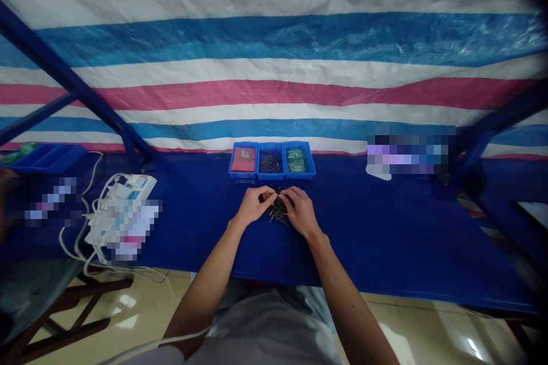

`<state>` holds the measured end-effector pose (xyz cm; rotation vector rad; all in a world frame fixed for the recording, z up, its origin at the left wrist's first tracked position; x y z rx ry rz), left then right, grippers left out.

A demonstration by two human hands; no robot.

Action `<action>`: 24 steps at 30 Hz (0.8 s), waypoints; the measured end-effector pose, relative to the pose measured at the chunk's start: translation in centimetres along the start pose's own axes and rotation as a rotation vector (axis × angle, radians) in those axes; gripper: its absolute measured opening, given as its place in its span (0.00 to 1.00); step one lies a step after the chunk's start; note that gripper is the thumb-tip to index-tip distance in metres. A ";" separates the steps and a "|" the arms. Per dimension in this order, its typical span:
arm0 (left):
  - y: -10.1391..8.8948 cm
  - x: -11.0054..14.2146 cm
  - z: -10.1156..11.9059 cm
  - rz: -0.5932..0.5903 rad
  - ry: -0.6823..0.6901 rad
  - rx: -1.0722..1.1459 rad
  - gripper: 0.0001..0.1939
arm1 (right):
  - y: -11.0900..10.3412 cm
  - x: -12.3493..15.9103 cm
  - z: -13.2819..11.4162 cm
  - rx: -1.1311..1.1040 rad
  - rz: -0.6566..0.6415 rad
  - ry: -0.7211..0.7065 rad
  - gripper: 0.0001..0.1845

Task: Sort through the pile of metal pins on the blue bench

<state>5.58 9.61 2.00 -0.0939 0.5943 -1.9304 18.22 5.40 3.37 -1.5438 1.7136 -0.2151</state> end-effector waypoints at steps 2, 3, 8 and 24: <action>0.0 0.0 -0.1 0.004 0.003 -0.001 0.11 | 0.0 0.0 0.0 0.003 -0.002 0.003 0.12; 0.0 0.0 -0.1 0.004 0.003 -0.004 0.11 | 0.0 0.0 0.0 0.004 -0.002 0.004 0.12; 0.0 -0.1 0.0 0.002 0.000 -0.014 0.11 | 0.0 0.1 0.1 -0.001 0.013 0.020 0.12; 0.0 -0.1 -0.2 0.004 0.000 -0.008 0.11 | -0.1 0.1 0.6 -0.060 0.036 0.045 0.10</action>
Point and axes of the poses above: each hand's wrist, its own x-axis away from the middle knuckle, its own y-axis out of the palm, z = x × y, the point moved 10 cm from there along -x, towards the middle knuckle
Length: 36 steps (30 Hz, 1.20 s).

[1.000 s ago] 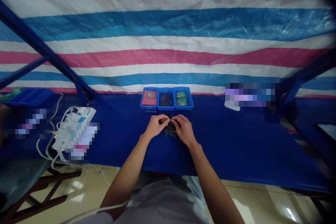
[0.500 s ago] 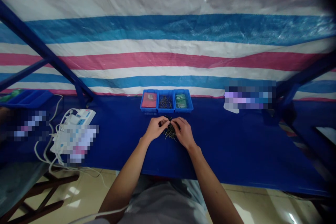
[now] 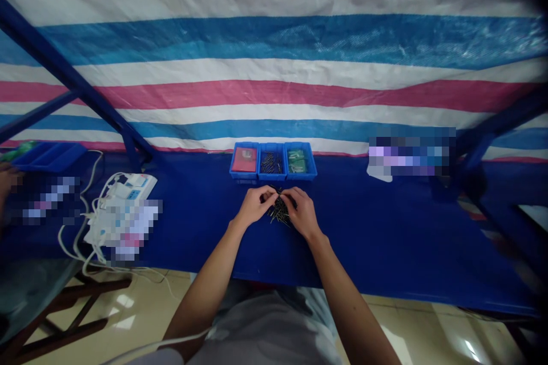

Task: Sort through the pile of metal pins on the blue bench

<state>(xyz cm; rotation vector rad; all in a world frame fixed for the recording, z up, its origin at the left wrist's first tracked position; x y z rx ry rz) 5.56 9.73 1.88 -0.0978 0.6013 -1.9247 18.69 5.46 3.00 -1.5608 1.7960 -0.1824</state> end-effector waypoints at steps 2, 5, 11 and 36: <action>0.0 0.0 0.0 0.003 0.000 0.005 0.11 | 0.0 0.0 -0.1 0.006 -0.005 0.000 0.10; -0.1 0.0 0.0 0.006 -0.006 0.002 0.11 | 0.0 0.0 -0.2 0.016 -0.012 -0.005 0.10; 0.0 0.0 -0.2 0.005 -0.017 0.005 0.12 | 0.1 0.0 -0.3 0.044 -0.023 -0.017 0.11; 0.1 0.1 0.1 -0.016 0.005 -0.003 0.12 | -0.1 0.0 -0.4 -0.014 -0.008 -0.014 0.09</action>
Point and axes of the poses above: each hand's wrist, its own x-axis away from the middle knuckle, its own y-axis out of the palm, z = x × y, the point moved 10 cm from there along -x, towards the middle knuckle
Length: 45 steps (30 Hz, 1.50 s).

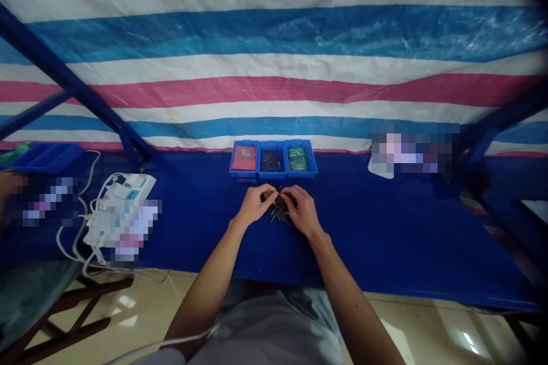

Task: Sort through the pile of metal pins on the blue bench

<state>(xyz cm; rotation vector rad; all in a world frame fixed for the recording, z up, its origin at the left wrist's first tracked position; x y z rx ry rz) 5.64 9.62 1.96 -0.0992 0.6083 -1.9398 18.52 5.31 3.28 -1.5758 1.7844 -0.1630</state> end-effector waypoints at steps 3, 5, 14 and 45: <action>0.0 0.0 0.1 0.001 0.005 0.005 0.12 | 0.1 0.0 -0.1 0.002 -0.007 0.002 0.09; 0.0 0.0 0.1 0.001 0.006 0.010 0.11 | 0.1 0.0 -0.1 0.001 -0.013 0.000 0.09; -0.2 0.0 0.0 0.017 0.009 0.022 0.10 | 0.5 0.0 0.0 0.021 -0.030 0.001 0.10; 0.1 0.0 -0.1 0.003 0.017 -0.019 0.11 | 0.3 0.0 0.1 -0.019 -0.027 0.013 0.10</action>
Point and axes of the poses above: each hand's wrist, its own x-axis away from the middle knuckle, its own y-axis out of the palm, z = x × y, the point moved 10 cm from there along -x, towards the middle knuckle
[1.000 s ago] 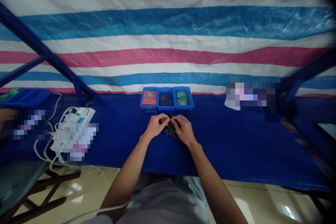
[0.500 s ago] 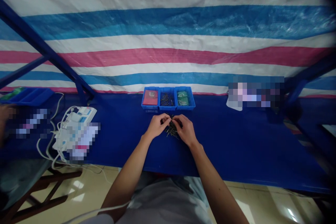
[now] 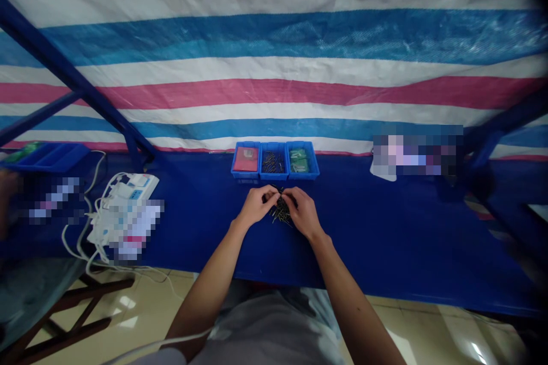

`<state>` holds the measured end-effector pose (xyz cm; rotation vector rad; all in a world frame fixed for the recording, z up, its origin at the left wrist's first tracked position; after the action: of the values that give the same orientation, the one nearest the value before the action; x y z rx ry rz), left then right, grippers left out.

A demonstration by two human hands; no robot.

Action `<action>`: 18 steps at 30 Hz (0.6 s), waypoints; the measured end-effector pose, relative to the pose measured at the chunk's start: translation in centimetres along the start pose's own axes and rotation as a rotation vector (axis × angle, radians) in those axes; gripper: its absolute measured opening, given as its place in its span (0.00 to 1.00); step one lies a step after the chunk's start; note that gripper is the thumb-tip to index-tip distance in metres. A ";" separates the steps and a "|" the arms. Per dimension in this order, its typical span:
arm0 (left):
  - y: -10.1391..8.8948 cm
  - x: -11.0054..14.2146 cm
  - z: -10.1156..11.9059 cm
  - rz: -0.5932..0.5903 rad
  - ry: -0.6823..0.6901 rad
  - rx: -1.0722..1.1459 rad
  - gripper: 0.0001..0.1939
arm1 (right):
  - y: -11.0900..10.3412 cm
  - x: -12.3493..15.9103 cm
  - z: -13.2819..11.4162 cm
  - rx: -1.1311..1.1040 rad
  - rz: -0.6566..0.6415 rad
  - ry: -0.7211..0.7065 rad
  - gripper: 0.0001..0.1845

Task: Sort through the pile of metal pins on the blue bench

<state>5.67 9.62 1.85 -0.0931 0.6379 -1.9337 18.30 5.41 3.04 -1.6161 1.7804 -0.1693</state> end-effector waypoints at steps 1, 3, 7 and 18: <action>0.0 0.0 0.0 0.000 0.002 0.000 0.11 | 0.0 0.0 0.0 0.001 -0.003 -0.002 0.10; 0.1 0.0 -0.1 -0.003 0.002 -0.002 0.11 | 0.1 0.0 0.1 0.004 -0.004 -0.009 0.10; 0.1 0.0 -0.1 -0.006 -0.012 -0.011 0.12 | 0.1 0.0 0.1 0.008 0.001 -0.011 0.11; 0.1 0.0 -0.1 -0.004 -0.027 0.005 0.13 | 0.0 0.0 -0.1 0.051 -0.009 -0.001 0.15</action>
<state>5.69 9.67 1.70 -0.1173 0.6151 -1.9348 18.22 5.37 3.16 -1.5877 1.7548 -0.2164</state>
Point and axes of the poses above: each hand's wrist, its own x-axis away from the middle knuckle, its own y-axis out of the palm, z = x × y, the point moved 10 cm from there along -x, towards the middle knuckle
